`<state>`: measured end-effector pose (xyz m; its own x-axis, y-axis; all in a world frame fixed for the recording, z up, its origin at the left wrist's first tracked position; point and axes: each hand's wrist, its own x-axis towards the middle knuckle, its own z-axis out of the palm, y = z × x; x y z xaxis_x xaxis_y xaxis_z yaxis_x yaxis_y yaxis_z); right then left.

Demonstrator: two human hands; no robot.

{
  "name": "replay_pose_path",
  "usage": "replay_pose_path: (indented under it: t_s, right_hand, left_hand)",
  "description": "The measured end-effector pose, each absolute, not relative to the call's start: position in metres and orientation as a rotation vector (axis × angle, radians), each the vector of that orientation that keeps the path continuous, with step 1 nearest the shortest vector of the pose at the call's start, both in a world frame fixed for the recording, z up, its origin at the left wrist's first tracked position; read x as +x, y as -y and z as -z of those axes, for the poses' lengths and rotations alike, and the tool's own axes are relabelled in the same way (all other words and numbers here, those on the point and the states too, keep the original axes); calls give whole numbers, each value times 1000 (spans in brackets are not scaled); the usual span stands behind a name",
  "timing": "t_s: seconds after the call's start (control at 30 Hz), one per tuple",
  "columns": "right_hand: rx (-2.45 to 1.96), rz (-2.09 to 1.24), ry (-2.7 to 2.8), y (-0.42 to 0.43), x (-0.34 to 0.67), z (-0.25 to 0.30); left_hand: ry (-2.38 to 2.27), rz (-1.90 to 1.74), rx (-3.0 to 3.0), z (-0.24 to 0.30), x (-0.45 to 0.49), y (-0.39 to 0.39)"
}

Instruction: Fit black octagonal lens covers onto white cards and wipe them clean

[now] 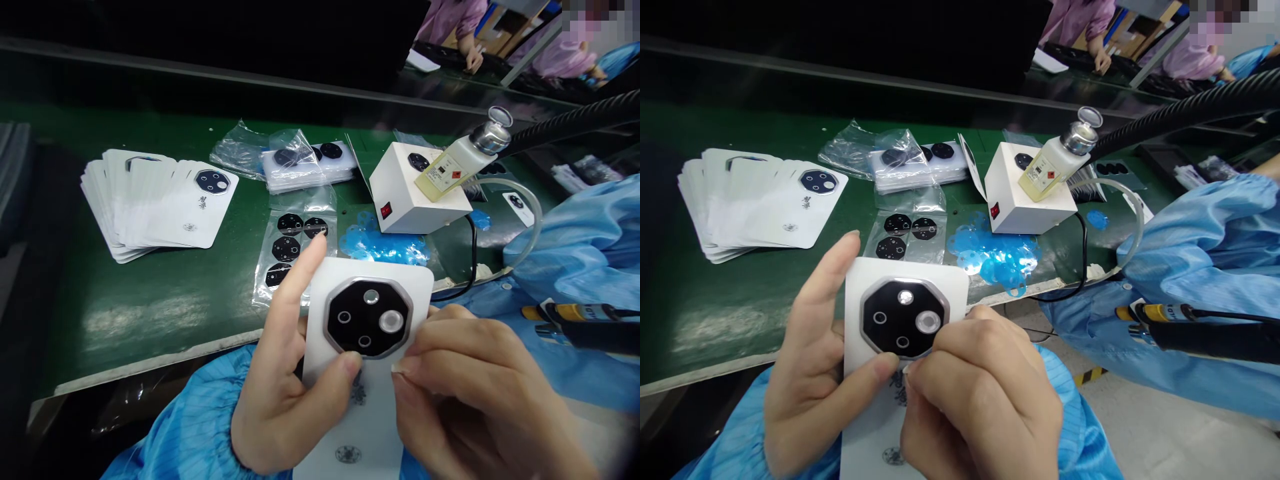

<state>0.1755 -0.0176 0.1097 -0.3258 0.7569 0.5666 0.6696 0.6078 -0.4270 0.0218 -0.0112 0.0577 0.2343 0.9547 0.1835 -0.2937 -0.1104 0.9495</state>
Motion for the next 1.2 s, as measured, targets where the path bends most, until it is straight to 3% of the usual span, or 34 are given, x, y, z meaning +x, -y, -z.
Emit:
replay_pose_path:
  t_s: [0.27,0.47,0.8,1.2]
  right_hand:
    - [-1122,-233,1963,-9,170,-62]
    - [-1428,-459,2502,-50,166,-15]
    - [-1725,-448,2277,-134,167,23]
    - [-1782,-581,2268,-147,164,22]
  left_hand:
    - [-1291,-1493,1188,-39,-26,-8]
    - [-1368,-1666,1031,-35,-44,-15]
    - [-1058,-1396,1142,-38,-1,7]
    - [-857,-1270,1045,-54,17,23]
